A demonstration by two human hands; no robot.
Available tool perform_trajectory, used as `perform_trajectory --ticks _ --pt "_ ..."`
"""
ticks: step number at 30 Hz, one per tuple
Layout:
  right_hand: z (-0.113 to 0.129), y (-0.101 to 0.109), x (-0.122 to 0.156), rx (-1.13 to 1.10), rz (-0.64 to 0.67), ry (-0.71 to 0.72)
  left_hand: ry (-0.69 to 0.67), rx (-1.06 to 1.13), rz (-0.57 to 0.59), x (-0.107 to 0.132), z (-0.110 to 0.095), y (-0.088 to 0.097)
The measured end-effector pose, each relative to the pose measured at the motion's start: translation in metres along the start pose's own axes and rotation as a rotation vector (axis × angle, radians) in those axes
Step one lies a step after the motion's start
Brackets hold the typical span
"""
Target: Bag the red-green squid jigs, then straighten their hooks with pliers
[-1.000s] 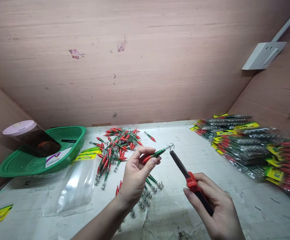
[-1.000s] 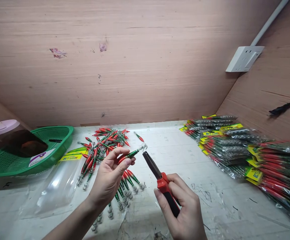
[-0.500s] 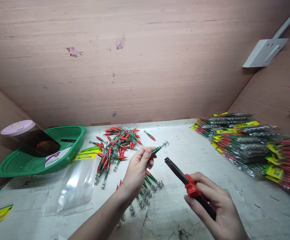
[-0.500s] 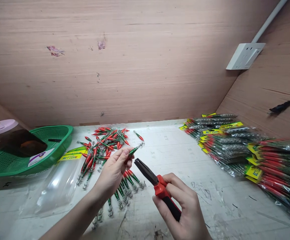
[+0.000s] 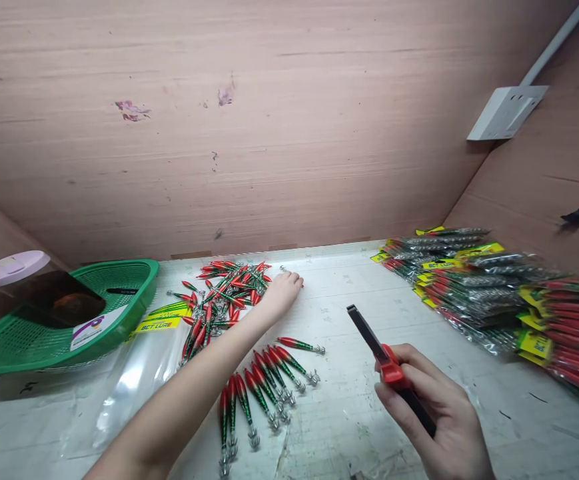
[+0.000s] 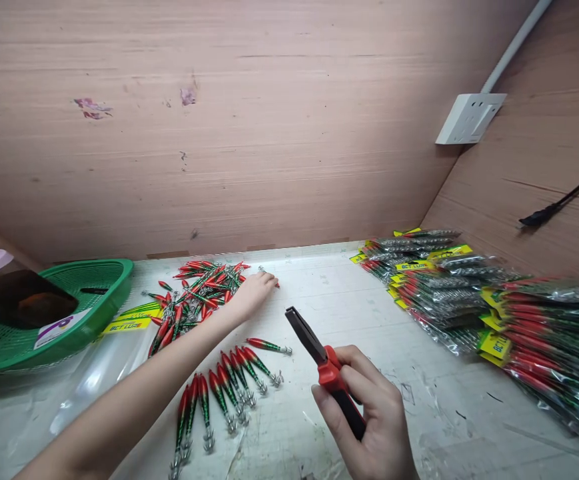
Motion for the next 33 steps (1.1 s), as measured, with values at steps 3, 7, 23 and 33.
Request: perform_trajectory --ticks 3,7,23,33 --pt "-0.004 -0.001 -0.001 0.007 0.006 -0.008 0.068 0.115 -0.028 -0.035 0.007 -0.001" --pt "-0.006 0.000 -0.001 0.021 -0.039 -0.017 0.152 0.381 -0.140 -0.039 0.006 0.004" --pt "0.003 0.003 0.000 -0.008 -0.207 -0.148 0.551 1.556 -0.190 0.081 -0.077 0.024" --pt "0.006 0.002 -0.001 -0.019 -0.115 -0.138 0.590 1.589 -0.347 0.094 -0.086 0.033"
Point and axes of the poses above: each hand's wrist, its own x-axis away from the middle knuckle, its own y-axis out of the back of the hand, z = x × y, the point moved 1 cm from there along -x, towards the middle knuckle, and after that the axes turned 7 degrees about -z, right-handed, at the moved point
